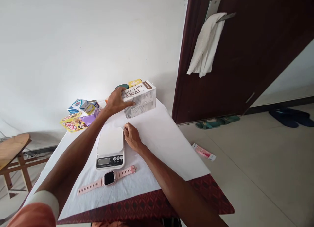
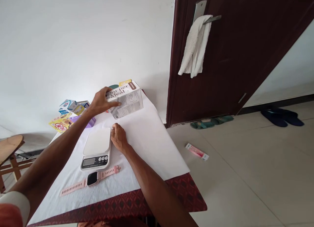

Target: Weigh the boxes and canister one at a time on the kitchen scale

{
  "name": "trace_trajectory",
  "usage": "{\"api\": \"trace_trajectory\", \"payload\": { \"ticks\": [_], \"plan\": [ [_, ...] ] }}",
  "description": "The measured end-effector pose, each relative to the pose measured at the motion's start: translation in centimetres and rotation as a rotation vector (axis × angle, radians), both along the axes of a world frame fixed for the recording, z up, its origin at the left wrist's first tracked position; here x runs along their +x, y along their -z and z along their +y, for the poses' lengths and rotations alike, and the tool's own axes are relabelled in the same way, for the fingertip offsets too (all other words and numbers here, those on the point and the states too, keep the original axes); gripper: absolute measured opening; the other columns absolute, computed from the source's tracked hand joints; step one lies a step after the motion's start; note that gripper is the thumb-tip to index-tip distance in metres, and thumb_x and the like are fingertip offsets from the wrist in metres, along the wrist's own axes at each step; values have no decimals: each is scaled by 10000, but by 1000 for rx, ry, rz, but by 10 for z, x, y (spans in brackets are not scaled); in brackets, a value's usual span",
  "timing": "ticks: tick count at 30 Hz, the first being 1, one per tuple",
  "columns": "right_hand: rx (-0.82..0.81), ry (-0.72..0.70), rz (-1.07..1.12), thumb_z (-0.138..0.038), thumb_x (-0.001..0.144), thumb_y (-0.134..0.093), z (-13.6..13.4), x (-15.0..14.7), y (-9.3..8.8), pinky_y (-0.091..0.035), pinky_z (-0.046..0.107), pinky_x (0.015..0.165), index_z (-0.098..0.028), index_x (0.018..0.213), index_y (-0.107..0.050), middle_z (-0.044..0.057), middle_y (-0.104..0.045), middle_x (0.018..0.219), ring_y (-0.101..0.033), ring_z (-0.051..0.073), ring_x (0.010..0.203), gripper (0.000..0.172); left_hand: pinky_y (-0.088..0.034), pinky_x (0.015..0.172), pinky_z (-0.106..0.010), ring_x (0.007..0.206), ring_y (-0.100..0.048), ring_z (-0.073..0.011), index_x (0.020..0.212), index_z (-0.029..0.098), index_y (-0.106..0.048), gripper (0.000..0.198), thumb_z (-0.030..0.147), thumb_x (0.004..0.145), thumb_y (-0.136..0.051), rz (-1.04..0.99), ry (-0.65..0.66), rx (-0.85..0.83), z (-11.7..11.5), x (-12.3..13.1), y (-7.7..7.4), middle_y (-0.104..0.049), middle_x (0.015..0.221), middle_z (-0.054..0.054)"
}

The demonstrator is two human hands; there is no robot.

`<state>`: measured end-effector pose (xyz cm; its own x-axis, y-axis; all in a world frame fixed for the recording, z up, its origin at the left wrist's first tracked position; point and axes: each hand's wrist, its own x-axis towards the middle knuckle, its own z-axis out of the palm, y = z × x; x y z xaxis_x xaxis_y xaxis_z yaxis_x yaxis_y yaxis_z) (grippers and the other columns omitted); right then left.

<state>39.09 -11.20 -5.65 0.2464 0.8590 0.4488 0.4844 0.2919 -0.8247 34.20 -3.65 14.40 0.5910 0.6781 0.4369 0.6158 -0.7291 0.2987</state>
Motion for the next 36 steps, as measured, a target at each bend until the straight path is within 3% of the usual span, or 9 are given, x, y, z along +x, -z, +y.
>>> {"api": "trace_trajectory", "payload": {
  "ticks": [7,12,15,18,21,26,30,33,36],
  "plan": [
    [-13,12,10,-144,894,-432,0,-1,0,-496,341,866,-239,984,-547,58,-684,922,-641,216,895,175,-493,989,-469,1147,-603,-317,1208,181,-551,688,453,664,-874,47,7,-79,39,38,45,-640,1262,-131],
    [-32,15,4,-167,895,-431,-2,0,-2,-497,344,875,-227,980,-553,83,-697,952,-654,224,912,160,-461,1047,-484,1204,-577,-323,1257,176,-543,640,445,750,-826,40,17,-145,54,42,59,-612,1297,-139],
    [-32,1,8,-177,886,-433,-4,1,-3,-491,344,882,-233,968,-558,77,-700,942,-652,222,911,160,-402,1123,-505,1303,-505,-358,1346,139,-509,768,427,727,-859,85,26,-112,56,37,63,-543,1365,-188],
    [-33,-15,17,-199,884,-431,-5,3,-4,-485,348,873,-238,955,-561,70,-702,925,-650,223,895,153,-365,1147,-559,1365,-437,-399,1420,137,-451,862,445,728,-862,64,11,-18,47,23,66,-478,1421,-223],
    [-40,-32,24,-243,891,-431,-6,4,-4,-484,352,855,-236,954,-565,68,-706,926,-653,227,881,148,-388,1139,-553,1375,-435,-393,1431,138,-443,777,420,803,-803,7,68,79,21,-6,71,-486,1413,-231],
    [-59,-40,19,-295,889,-431,-9,3,-7,-488,367,846,-235,920,-570,76,-719,927,-662,237,885,155,-546,956,-474,1101,-651,-305,1311,226,-565,477,385,888,-716,44,166,-32,-30,-76,80,-624,1246,-139],
    [-72,-39,15,-302,872,-441,-11,2,-10,-495,368,841,-235,954,-594,65,-732,941,-669,231,879,185,-518,1012,-474,1171,-609,-309,1279,200,-572,464,355,869,-724,-66,-78,64,-32,-129,67,-605,1262,-144],
    [-83,-42,9,-312,867,-439,-12,2,-12,-500,367,822,-236,948,-599,60,-731,913,-669,230,847,195,-421,1112,-530,1333,-471,-357,1382,187,-481,639,368,830,-746,-193,-395,208,-7,-156,43,-512,1384,-181],
    [-90,-46,3,-318,868,-439,-13,2,-13,-503,370,821,-233,951,-603,67,-731,917,-670,233,849,202,-321,1157,-598,1428,-351,-423,1487,192,-345,948,490,725,-826,-209,-574,156,27,-171,20,-370,1524,-228]
  ]
}}
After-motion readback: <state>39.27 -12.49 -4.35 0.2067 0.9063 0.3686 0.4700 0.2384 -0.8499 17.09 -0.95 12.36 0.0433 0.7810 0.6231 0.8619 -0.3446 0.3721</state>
